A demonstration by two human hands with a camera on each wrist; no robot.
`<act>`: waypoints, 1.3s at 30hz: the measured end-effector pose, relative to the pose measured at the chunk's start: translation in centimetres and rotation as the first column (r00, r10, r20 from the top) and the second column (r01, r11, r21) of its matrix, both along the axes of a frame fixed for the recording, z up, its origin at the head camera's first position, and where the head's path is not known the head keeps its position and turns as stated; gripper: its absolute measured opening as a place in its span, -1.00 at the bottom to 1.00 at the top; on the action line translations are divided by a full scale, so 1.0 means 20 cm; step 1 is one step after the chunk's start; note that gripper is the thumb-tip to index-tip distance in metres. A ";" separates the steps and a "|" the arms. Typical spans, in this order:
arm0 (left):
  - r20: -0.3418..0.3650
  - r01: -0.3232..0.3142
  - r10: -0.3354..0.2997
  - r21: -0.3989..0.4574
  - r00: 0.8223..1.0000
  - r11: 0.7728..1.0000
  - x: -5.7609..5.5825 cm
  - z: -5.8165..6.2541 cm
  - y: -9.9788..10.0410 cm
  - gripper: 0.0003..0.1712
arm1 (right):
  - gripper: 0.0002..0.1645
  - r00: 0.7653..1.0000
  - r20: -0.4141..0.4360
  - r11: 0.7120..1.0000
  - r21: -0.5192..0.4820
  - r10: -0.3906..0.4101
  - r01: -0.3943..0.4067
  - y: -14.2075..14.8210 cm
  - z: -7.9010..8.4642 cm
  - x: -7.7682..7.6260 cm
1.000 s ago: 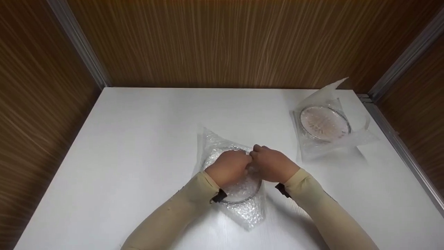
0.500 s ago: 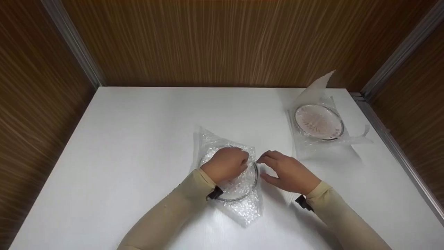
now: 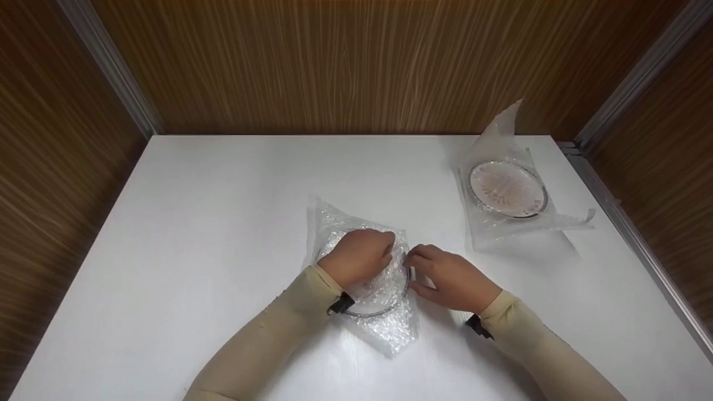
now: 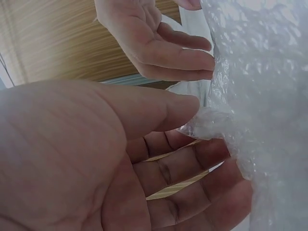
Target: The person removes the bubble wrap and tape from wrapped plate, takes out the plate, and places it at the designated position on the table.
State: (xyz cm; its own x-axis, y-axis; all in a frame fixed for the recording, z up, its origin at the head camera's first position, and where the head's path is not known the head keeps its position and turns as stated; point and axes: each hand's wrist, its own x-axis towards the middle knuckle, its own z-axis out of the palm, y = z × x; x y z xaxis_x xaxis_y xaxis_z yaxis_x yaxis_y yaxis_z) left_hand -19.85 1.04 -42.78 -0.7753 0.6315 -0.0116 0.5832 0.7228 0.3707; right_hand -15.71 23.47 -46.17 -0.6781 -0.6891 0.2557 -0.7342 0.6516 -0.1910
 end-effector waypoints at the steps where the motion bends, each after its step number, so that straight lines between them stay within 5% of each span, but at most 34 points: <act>1: 0.004 -0.001 0.001 0.004 1.000 1.000 0.00 0.00 0.00 -0.84 | -0.59 1.000 -0.010 1.000 -0.006 0.002 -0.003 -0.01 0.01 0.00; 21: 0.059 -0.003 0.002 0.022 0.998 1.000 -0.01 0.01 -0.01 -0.86 | -0.52 0.990 -0.008 0.990 -0.014 0.142 -0.142 -0.08 0.01 -0.05; 28: 0.045 -0.021 0.019 0.047 0.999 0.999 -0.01 0.00 -0.03 -0.83 | -0.54 0.995 0.005 0.994 0.038 0.099 -0.099 -0.17 0.03 -0.05; 34: 0.043 -0.036 0.034 0.032 0.998 0.999 0.00 0.01 -0.03 -0.80 | -0.74 0.996 0.045 0.993 0.084 0.080 -0.084 -0.22 0.08 -0.05; 39: 0.026 -0.023 0.023 0.008 0.999 1.000 -0.01 0.01 -0.03 -0.80 | -0.84 0.993 -0.050 0.990 0.090 0.109 -0.104 -0.25 0.07 -0.04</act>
